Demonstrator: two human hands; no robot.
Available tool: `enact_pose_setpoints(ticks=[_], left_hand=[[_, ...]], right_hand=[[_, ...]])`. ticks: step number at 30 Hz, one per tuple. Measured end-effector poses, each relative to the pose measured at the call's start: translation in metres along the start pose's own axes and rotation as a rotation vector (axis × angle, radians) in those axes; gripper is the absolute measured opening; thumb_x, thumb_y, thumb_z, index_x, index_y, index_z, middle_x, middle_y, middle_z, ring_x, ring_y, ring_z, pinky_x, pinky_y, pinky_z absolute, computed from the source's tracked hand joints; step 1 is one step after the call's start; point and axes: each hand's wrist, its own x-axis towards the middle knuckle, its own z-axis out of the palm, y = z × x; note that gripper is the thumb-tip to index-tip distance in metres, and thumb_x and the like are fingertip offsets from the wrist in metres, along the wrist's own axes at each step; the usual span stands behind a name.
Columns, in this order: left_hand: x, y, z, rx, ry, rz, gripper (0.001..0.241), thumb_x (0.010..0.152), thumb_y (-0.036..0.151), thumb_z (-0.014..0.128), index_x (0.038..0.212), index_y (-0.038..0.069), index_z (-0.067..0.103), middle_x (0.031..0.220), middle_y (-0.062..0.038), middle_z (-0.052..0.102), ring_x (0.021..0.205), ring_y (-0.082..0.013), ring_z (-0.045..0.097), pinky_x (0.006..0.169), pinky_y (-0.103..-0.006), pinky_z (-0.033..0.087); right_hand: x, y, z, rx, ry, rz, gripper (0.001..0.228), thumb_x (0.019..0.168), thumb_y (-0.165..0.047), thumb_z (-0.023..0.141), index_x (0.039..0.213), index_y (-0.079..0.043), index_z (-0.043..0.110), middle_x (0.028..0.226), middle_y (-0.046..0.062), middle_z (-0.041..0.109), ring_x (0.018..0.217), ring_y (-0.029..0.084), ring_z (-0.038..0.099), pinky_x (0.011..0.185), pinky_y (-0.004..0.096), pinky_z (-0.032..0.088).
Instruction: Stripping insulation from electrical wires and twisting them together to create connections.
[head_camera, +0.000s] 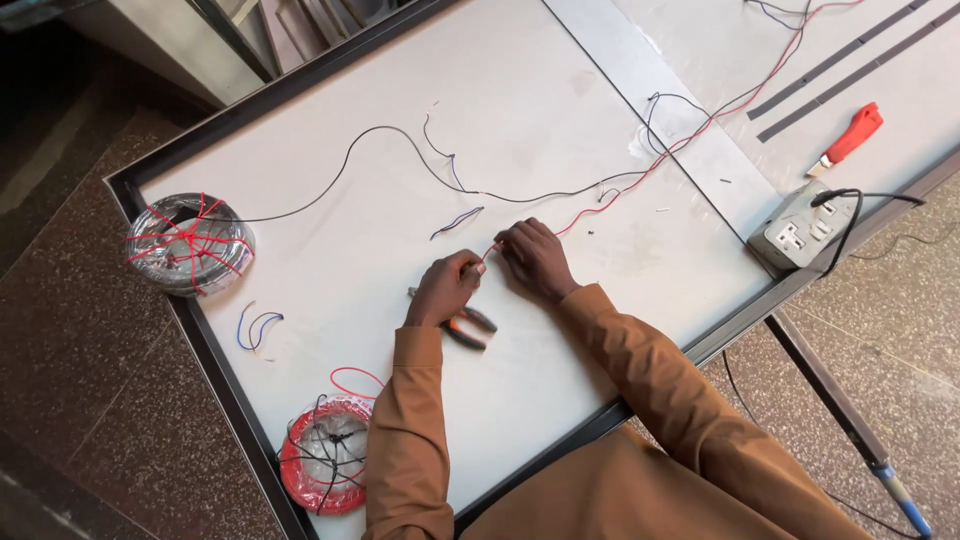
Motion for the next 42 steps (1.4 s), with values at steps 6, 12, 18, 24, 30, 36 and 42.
enact_pose_setpoints(ticks=[6, 12, 18, 24, 30, 36, 42], left_hand=[[-0.020, 0.027, -0.028, -0.059, -0.121, -0.103, 0.022, 0.110, 0.016, 0.063, 0.112, 0.007, 0.082, 0.087, -0.013, 0.085, 0.089, -0.0295, 0.081, 0.090, -0.0495, 0.059], [0.045, -0.038, -0.032, -0.344, 0.490, 0.030, 0.047, 0.117, 0.028, 0.064, 0.154, -0.001, 0.062, 0.131, -0.027, 0.077, 0.104, -0.0348, 0.078, 0.084, -0.0443, 0.065], [0.062, 0.050, -0.101, -0.743, 0.377, 0.065, 0.082, 0.119, 0.028, 0.059, 0.177, -0.009, 0.014, 0.169, -0.018, 0.060, 0.141, -0.0201, 0.062, 0.108, -0.0281, 0.060], [0.087, 0.006, -0.092, -0.853, 0.459, 0.159, 0.025, 0.119, 0.021, 0.061, 0.123, 0.000, 0.076, 0.097, -0.016, 0.082, 0.100, -0.0260, 0.084, 0.087, -0.0352, 0.074], [0.055, -0.047, -0.066, -0.808, 0.509, 0.040, 0.025, 0.120, 0.017, 0.058, 0.120, -0.003, 0.073, 0.105, -0.021, 0.082, 0.108, -0.0304, 0.084, 0.095, -0.0414, 0.074], [0.057, -0.064, -0.054, -0.902, 0.559, 0.043, 0.022, 0.120, 0.014, 0.058, 0.117, -0.001, 0.073, 0.106, -0.019, 0.082, 0.108, -0.0290, 0.084, 0.097, -0.0387, 0.074], [0.060, -0.072, -0.052, -0.984, 0.593, 0.093, 0.020, 0.118, 0.013, 0.065, 0.117, -0.005, 0.074, 0.104, -0.023, 0.079, 0.108, -0.0347, 0.083, 0.102, -0.0473, 0.073]], right_hand=[[0.002, -0.026, -0.013, 0.030, -0.085, -0.022, 0.020, 0.111, -0.025, 0.068, 0.112, -0.008, 0.078, 0.100, 0.014, 0.073, 0.094, 0.037, 0.069, 0.082, 0.047, 0.059], [0.001, -0.029, -0.006, -0.072, -0.119, 0.121, 0.024, 0.113, -0.030, 0.068, 0.107, -0.010, 0.081, 0.102, 0.012, 0.074, 0.099, 0.034, 0.070, 0.086, 0.045, 0.059], [0.034, -0.060, -0.010, -0.254, -0.265, 0.094, 0.019, 0.098, -0.014, 0.082, 0.117, -0.012, 0.082, 0.112, 0.012, 0.075, 0.111, 0.034, 0.070, 0.098, 0.048, 0.059], [0.082, -0.093, -0.003, -0.058, -0.212, 0.128, 0.031, 0.109, -0.008, 0.069, 0.140, -0.008, 0.076, 0.125, 0.017, 0.074, 0.107, 0.035, 0.078, 0.087, 0.043, 0.065], [0.086, -0.068, 0.028, -0.238, -0.339, 0.088, 0.034, 0.110, -0.007, 0.068, 0.142, -0.015, 0.076, 0.125, 0.013, 0.074, 0.096, 0.029, 0.082, 0.077, 0.042, 0.069], [0.091, -0.071, 0.043, -0.295, -0.412, 0.027, 0.022, 0.110, -0.008, 0.066, 0.123, -0.020, 0.080, 0.116, 0.007, 0.059, 0.096, 0.027, 0.076, 0.071, 0.042, 0.069], [0.091, -0.062, 0.057, -0.184, -0.411, 0.067, 0.016, 0.109, -0.005, 0.061, 0.119, -0.013, 0.070, 0.116, 0.011, 0.056, 0.099, 0.039, 0.073, 0.064, 0.053, 0.068]])
